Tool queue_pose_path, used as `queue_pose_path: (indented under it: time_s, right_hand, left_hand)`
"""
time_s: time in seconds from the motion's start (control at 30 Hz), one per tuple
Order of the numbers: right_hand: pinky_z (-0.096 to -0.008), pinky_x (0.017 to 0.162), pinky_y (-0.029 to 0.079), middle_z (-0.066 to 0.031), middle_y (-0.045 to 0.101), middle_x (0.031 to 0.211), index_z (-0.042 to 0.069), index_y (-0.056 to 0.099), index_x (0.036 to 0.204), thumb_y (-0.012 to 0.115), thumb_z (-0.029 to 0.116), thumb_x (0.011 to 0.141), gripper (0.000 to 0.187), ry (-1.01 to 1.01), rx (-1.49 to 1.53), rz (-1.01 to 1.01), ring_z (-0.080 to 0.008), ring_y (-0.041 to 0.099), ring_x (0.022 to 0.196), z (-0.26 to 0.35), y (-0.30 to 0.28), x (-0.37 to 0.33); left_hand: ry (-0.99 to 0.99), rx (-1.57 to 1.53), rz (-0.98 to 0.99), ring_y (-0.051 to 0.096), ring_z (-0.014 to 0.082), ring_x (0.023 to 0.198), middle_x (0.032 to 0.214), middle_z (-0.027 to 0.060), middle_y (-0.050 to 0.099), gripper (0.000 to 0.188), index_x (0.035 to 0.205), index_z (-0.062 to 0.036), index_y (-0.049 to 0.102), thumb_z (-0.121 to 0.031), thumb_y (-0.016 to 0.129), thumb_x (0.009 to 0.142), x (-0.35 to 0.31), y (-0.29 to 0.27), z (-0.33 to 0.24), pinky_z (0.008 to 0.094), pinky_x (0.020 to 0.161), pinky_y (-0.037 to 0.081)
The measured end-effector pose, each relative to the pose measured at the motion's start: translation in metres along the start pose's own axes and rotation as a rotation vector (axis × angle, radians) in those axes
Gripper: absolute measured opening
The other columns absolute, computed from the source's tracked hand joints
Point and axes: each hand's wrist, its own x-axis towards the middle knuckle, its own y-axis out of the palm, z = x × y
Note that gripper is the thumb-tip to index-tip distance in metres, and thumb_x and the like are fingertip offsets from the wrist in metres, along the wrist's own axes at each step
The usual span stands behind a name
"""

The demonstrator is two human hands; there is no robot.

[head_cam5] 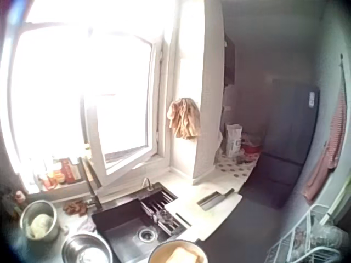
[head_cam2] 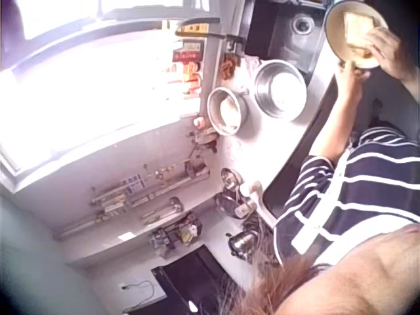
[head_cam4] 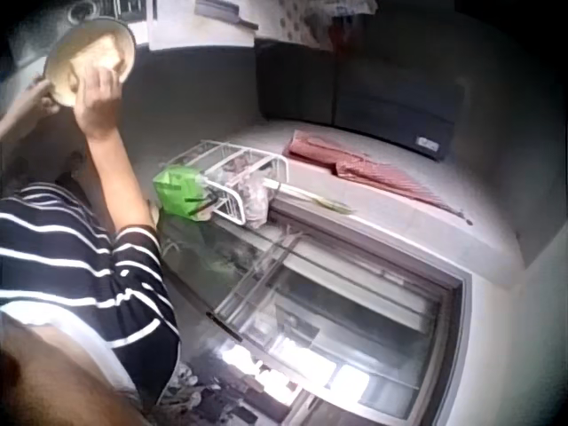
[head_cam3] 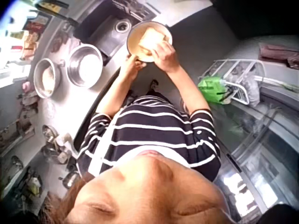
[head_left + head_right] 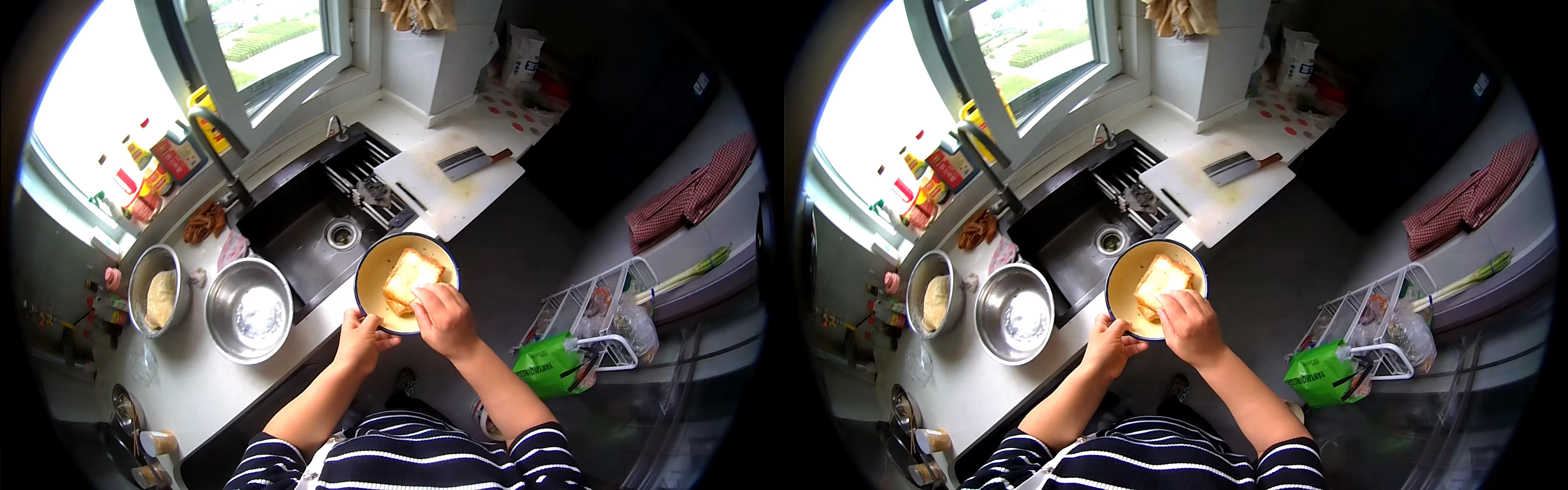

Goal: The person chops green onions using a cleaver on a cutting board, scoops them into a bowl, and pours them into a pan on a stove. They then slice pieces of fried tofu into strips on the board and return them to a bowl.

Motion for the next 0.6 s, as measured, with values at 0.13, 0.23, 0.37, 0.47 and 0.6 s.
queue_pose_path:
  time_s: [0.13,0.23,0.37,0.47,0.6]
  right_hand:
    - [-0.0389,0.080,0.052,-0.0111,0.063,0.097,0.003,0.064,0.106,0.066,0.005,0.079,0.027,0.060,0.005,0.046,-0.0288,0.062,0.091,-0.079,-0.014,0.011]
    - [-0.0390,0.081,0.052,-0.0119,0.063,0.098,0.002,0.064,0.107,0.066,0.005,0.079,0.028,0.068,0.056,0.045,-0.0297,0.062,0.092,-0.128,-0.005,0.038]
    - [-0.0407,0.083,0.051,-0.0145,0.064,0.102,0.002,0.063,0.109,0.067,0.005,0.079,0.030,0.112,0.136,0.054,-0.0326,0.062,0.095,-0.207,0.023,0.094]
    - [-0.0415,0.085,0.051,-0.0171,0.065,0.105,0.002,0.063,0.111,0.067,0.006,0.080,0.032,0.225,0.208,0.094,-0.0354,0.062,0.097,-0.277,0.049,0.144]
    - [-0.0397,0.085,0.051,-0.0160,0.065,0.104,0.003,0.064,0.111,0.067,0.006,0.081,0.030,0.328,0.261,0.115,-0.0332,0.063,0.096,-0.354,0.071,0.203]
  left_hand:
    - [-0.052,0.067,-0.040,0.064,0.0252,0.071,0.105,0.0173,0.052,0.030,0.116,-0.0029,0.034,-0.007,0.051,0.092,0.053,0.060,0.006,0.0346,0.059,0.060]
    - [-0.033,0.057,-0.066,0.063,0.0255,0.071,0.107,0.0184,0.052,0.030,0.116,-0.0034,0.033,-0.006,0.050,0.091,0.104,0.087,-0.005,0.0356,0.060,0.060]
    - [0.054,0.020,-0.076,0.065,0.0269,0.070,0.102,0.0184,0.055,0.030,0.115,-0.0035,0.034,-0.006,0.049,0.090,0.194,0.128,-0.041,0.0365,0.060,0.059]
    - [0.143,-0.009,-0.067,0.065,0.0281,0.068,0.099,0.0179,0.056,0.029,0.113,-0.0040,0.036,-0.007,0.053,0.090,0.278,0.159,-0.068,0.0380,0.058,0.059]
    - [0.166,-0.019,-0.183,0.064,0.0263,0.065,0.096,0.0172,0.055,0.031,0.115,-0.0038,0.035,-0.008,0.052,0.089,0.394,0.192,-0.103,0.0366,0.055,0.059]
